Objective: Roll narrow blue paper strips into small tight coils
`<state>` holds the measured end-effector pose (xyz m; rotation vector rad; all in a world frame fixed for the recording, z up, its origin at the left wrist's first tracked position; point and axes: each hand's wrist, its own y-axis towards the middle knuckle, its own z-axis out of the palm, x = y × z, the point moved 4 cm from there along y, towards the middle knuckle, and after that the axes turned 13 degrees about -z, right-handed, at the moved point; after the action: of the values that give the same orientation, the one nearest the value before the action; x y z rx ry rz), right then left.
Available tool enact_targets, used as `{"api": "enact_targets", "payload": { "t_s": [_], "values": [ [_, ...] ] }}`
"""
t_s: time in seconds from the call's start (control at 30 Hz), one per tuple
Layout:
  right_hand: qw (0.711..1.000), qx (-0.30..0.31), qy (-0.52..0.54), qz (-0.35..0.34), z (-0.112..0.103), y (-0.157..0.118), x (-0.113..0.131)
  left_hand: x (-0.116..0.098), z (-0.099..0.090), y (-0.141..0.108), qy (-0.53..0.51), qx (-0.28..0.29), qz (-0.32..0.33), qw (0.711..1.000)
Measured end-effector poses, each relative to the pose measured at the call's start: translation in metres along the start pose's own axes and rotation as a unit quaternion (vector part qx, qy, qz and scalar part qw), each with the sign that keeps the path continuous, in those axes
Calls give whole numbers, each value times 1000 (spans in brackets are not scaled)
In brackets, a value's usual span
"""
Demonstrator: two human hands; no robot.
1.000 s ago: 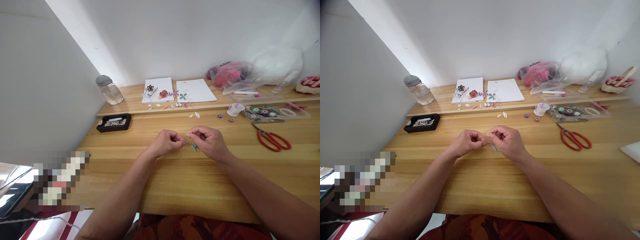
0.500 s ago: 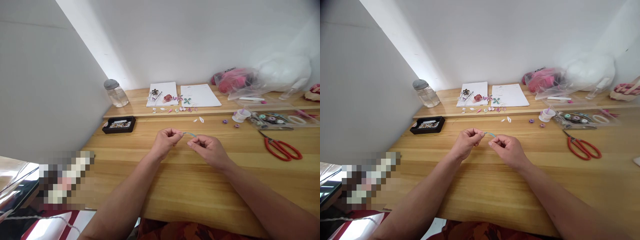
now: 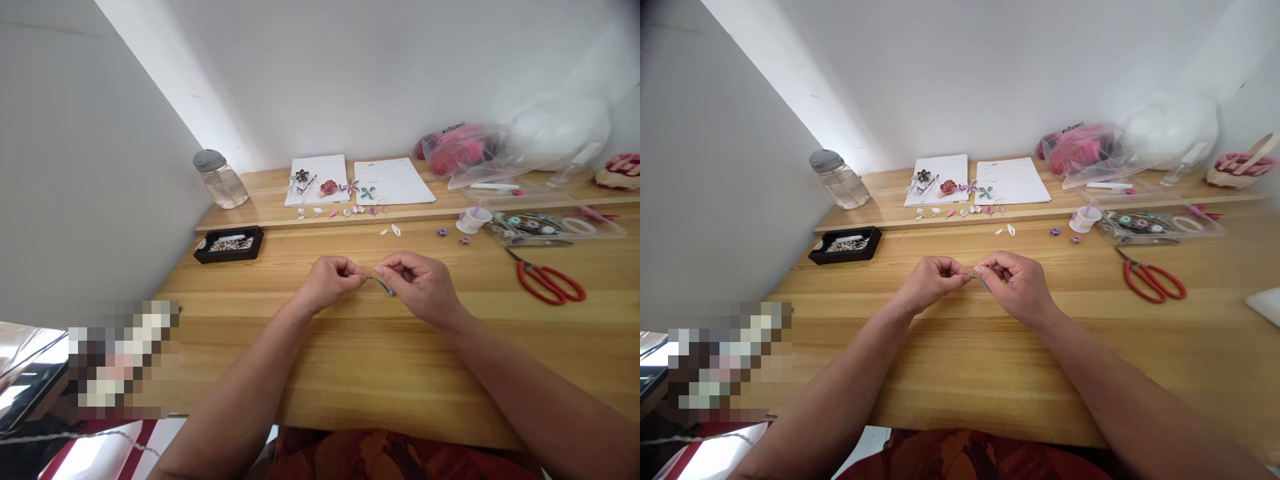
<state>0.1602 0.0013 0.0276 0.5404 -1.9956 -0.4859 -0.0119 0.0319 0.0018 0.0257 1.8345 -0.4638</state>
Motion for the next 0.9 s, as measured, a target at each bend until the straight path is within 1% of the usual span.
{"api": "enact_targets", "payload": {
  "t_s": [0.17, 0.27, 0.37, 0.43, 0.5, 0.6, 0.67, 0.73, 0.8, 0.9],
  "values": [
    [1000, -1, 20, -4, 2, 1, -6, 0, 7, -5, -8, 78, -10, 997],
    [1000, 3, 21, 3, 3, 0, -9, -3, 9, -8, -16, 101, -16, 995],
    [999, 12, 29, 42, 4, 0, -14, -8, 7, -10, -53, 102, -18, 993],
    [996, 24, 55, 70, 7, 0, -18, -10, 6, -9, -92, 90, -21, 991],
    [992, 41, 82, 89, 9, 0, -21, -10, 3, -6, -137, 68, -18, 988],
    [985, 65, 114, 108, 14, -3, -22, -7, 0, 0, -192, 29, -8, 981],
    [982, 74, 130, 115, 17, -5, -20, -5, -3, 3, -211, 4, -3, 977],
    [984, 75, 120, 109, 18, -7, -16, -3, -5, 5, -218, -21, -1, 976],
    [990, 68, 86, 89, 17, -8, -11, -2, -7, 6, -210, -45, -2, 977],
    [997, 49, 32, 43, 13, -8, -1, -2, -9, 6, -158, -78, 1, 984]
  ]
}}
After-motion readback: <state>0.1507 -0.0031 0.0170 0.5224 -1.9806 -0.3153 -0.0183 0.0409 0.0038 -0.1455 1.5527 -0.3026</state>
